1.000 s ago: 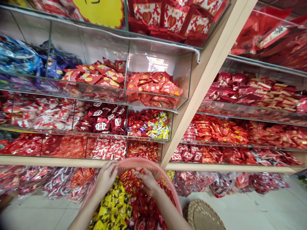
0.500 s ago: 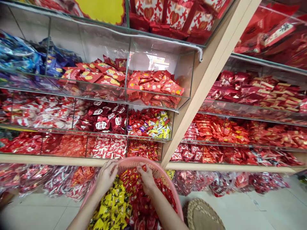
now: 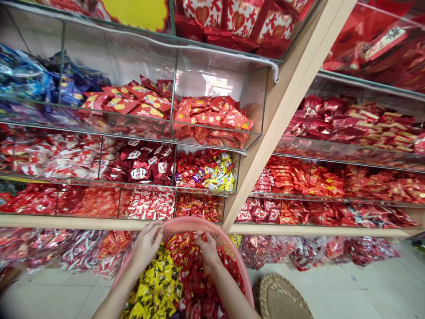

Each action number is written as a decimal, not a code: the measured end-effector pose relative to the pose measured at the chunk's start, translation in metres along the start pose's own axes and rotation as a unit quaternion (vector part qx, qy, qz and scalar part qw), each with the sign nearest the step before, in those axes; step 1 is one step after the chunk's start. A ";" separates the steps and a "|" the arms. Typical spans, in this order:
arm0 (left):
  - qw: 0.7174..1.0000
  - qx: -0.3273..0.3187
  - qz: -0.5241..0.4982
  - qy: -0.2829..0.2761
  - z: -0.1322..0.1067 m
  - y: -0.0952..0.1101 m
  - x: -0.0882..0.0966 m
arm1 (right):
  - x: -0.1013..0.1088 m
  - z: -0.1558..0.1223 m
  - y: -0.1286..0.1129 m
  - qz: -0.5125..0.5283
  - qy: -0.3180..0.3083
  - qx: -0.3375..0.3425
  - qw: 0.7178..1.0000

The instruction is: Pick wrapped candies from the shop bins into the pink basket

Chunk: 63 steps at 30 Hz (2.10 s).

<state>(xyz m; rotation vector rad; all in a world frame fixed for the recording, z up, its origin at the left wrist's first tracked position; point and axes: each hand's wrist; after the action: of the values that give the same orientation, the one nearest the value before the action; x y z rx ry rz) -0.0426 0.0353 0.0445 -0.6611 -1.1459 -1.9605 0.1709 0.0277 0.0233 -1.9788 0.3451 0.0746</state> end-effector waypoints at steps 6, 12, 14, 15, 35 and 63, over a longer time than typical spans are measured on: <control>1.000 0.006 -0.001 -0.005 0.000 0.000 0.000 | -0.003 -0.001 0.005 -0.051 0.014 0.035 0.998; 1.000 0.006 -0.003 -0.008 0.001 0.001 0.001 | -0.010 -0.001 0.009 -0.080 -0.031 0.087 0.993; 1.000 0.005 -0.005 -0.003 0.001 0.002 0.001 | -0.011 0.000 0.008 -0.077 -0.038 0.092 0.992; 1.000 0.004 -0.006 -0.001 0.001 0.002 0.001 | -0.012 0.001 0.007 -0.072 -0.041 0.093 0.992; 1.000 0.006 -0.005 0.000 0.000 0.002 0.002 | -0.007 0.000 -0.013 0.219 -0.086 -0.054 0.970; 1.000 -0.004 0.000 0.005 0.001 0.001 0.001 | -0.050 0.011 -0.028 0.279 -0.149 -0.033 0.948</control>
<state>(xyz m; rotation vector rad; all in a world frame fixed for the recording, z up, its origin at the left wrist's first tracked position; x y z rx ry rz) -0.0419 0.0353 0.0458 -0.6552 -1.1335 -1.9677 0.1323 0.0588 0.0534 -1.8434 0.6999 0.7460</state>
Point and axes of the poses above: each hand's wrist, its own z-axis towards the middle knuckle, its own x-axis out of the back of the hand, y = z × x
